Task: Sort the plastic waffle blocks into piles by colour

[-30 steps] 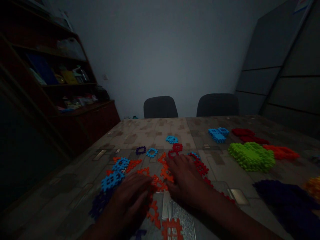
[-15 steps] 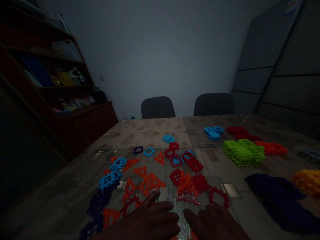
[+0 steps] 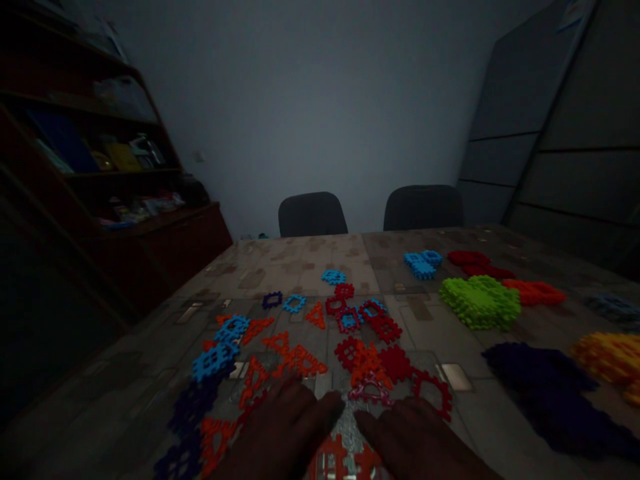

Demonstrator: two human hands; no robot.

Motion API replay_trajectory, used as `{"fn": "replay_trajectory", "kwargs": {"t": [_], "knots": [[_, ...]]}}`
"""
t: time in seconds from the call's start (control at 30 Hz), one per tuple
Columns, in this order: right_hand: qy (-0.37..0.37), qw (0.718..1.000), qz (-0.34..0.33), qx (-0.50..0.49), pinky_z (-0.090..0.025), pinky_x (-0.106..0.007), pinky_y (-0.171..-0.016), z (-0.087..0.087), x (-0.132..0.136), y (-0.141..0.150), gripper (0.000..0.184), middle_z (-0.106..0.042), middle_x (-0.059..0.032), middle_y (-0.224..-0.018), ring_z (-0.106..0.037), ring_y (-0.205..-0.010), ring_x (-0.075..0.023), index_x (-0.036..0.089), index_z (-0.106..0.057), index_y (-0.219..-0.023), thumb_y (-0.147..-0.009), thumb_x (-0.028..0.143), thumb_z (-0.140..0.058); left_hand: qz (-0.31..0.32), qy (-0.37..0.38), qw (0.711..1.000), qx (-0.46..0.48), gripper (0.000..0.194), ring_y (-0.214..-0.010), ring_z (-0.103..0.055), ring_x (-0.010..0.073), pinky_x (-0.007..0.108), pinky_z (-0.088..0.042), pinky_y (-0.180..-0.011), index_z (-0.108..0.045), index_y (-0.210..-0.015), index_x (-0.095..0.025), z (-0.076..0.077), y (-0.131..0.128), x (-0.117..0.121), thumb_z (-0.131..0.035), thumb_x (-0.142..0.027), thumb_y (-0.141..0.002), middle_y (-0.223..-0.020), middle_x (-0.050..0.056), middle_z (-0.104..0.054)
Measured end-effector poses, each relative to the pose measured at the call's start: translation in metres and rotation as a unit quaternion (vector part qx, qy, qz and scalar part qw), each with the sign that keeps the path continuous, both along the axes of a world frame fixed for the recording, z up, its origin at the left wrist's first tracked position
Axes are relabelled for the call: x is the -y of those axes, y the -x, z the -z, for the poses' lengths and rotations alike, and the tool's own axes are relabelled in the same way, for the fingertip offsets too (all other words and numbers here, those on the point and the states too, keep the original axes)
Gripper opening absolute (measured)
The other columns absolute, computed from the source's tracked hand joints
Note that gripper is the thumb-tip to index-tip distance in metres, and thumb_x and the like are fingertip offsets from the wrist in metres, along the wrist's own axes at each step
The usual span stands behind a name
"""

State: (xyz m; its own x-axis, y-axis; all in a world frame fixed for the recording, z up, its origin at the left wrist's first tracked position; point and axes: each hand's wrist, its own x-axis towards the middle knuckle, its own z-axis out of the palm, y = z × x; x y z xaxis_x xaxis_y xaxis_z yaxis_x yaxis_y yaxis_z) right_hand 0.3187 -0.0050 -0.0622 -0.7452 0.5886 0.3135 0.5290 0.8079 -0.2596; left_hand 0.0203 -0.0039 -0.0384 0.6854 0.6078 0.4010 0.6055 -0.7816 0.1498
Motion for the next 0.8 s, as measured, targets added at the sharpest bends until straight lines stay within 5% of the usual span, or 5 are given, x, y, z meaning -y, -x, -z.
{"fn": "replay_trajectory", "kwargs": {"t": [0.2,0.37,0.53,0.67,0.8], "knots": [[-0.025,0.999,0.035,0.0,-0.059,-0.048,-0.088,-0.001,-0.006,0.037,0.087,-0.076,-0.0148,-0.13,-0.075,-0.103,-0.0374,0.03,-0.033,-0.164,-0.089,0.054,-0.07,-0.13,0.068,0.984,0.098,0.041,-0.107,-0.074,0.0274,0.044,-0.063,-0.091,-0.058,-0.144,-0.024,-0.029,0.024,-0.007,-0.056,-0.023,-0.102,-0.122,0.01,-0.077],[-0.092,0.994,0.016,0.059,-0.06,-0.045,-0.08,-0.022,-0.007,0.071,0.053,-0.082,-0.012,-0.101,-0.077,-0.086,-0.0318,0.019,-0.052,-0.148,-0.101,0.042,-0.062,-0.115,0.08,0.983,0.119,0.044,-0.106,-0.075,0.0274,0.045,-0.063,-0.091,-0.063,-0.139,-0.025,-0.032,0.03,-0.012,-0.062,-0.017,-0.096,-0.118,0.008,-0.079],[-0.032,0.999,0.011,0.041,-0.06,-0.047,-0.092,-0.046,-0.007,0.056,0.08,-0.078,-0.0147,-0.125,-0.075,-0.104,-0.0343,0.021,-0.044,-0.157,-0.087,0.036,-0.078,-0.09,0.056,0.984,0.142,0.041,-0.104,-0.075,0.0255,0.04,-0.061,-0.092,-0.064,-0.131,-0.026,-0.035,0.03,-0.007,-0.063,-0.013,-0.093,-0.115,0.006,-0.079],[0.041,0.994,0.1,0.008,-0.055,-0.046,-0.099,-0.058,-0.026,0.032,0.059,-0.072,-0.012,-0.137,-0.07,-0.118,-0.0326,0.03,-0.055,-0.15,-0.092,0.023,-0.067,-0.003,0.084,0.993,0.081,0.031,-0.1,-0.075,0.0247,0.044,-0.058,-0.102,-0.063,-0.123,-0.023,-0.02,0.018,-0.004,-0.074,-0.036,-0.097,-0.111,0.005,-0.078],[0.093,0.989,0.114,0.013,-0.054,-0.038,-0.085,-0.069,-0.075,0.031,0.027,-0.078,-0.01,-0.112,-0.072,-0.097,-0.027,0.026,-0.073,-0.116,-0.099,0.023,-0.052,-0.015,0.023,1.0,0.006,0.021,-0.101,-0.076,0.0229,0.05,-0.052,-0.113,-0.064,-0.12,-0.025,0.016,-0.008,0.006,-0.07,-0.038,-0.105,-0.107,0.002,-0.08]]}}
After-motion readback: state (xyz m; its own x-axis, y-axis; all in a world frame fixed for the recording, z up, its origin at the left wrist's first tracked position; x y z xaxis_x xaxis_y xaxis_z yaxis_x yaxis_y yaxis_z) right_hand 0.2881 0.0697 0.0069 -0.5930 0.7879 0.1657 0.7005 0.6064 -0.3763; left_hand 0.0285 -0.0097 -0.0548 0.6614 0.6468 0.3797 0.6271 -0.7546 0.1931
